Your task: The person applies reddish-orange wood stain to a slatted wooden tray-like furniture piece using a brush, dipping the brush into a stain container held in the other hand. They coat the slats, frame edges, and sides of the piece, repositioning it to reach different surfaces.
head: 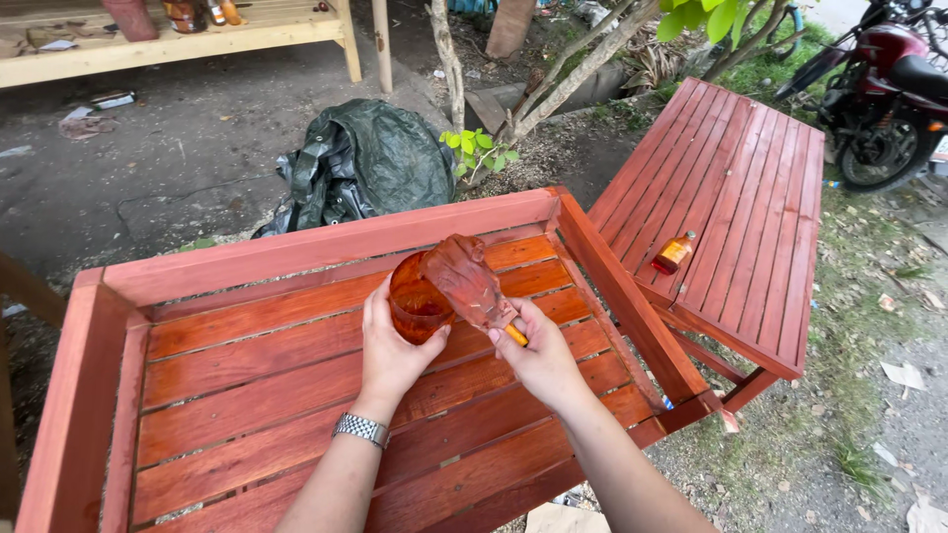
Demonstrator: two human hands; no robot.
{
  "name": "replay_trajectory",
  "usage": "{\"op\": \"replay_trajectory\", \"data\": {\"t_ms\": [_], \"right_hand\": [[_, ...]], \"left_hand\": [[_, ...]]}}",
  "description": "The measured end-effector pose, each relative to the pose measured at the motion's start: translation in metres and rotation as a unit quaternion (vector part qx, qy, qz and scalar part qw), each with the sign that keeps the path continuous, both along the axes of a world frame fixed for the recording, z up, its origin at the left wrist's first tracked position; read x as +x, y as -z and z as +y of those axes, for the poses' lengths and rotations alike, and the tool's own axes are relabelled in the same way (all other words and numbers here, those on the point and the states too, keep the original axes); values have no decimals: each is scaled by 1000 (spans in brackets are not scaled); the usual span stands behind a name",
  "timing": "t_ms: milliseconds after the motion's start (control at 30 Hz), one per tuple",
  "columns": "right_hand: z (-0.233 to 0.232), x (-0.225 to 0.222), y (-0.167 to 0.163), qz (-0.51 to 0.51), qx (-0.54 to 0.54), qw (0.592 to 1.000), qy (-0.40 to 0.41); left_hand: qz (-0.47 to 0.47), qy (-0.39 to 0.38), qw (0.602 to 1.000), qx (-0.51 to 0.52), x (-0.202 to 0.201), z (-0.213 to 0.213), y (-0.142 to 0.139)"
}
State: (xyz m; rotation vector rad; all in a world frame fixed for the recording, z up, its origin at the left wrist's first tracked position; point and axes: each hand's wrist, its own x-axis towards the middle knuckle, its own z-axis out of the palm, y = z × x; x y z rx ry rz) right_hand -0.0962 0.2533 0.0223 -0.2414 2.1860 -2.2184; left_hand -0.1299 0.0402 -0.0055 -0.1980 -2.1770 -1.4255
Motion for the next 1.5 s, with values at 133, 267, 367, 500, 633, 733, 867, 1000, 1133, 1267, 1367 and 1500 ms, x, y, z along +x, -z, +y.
{"op": "replay_trajectory", "data": {"t_ms": [133,267,367,500,633,733,867,1000,1133,1267,1367,1500], "right_hand": [[29,-19,27,-55,-67,993,77],[65,-59,62,19,153,964,216],[81,-92,87,108,304,907,270],[92,-128,99,11,331,898,290],[100,-150,82,-23,374,879,293],[102,-154,67,-40,374,878,297],[102,-144,61,36,346,876,333],[100,-127,71,104,333,870,349],[95,-127,81,55,392,867,305],[94,-145,75,9,376,874,307],[95,-150,70,53,348,875,332],[91,-136,74,114,305,878,351]], "left_hand": [[-7,2,999,44,-5,8,0],[-28,-4,998,48,-3,9,2],[-23,-4,998,56,1,10,4],[-33,12,998,50,4,8,3],[-52,22,997,49,7,4,0],[-62,23,997,50,9,3,0],[-59,27,996,59,8,5,4],[-51,22,997,59,5,7,8],[-23,19,998,51,1,9,8],[-36,24,998,48,3,6,7],[-24,14,998,58,8,4,8],[-33,6,998,51,11,3,8]]}}
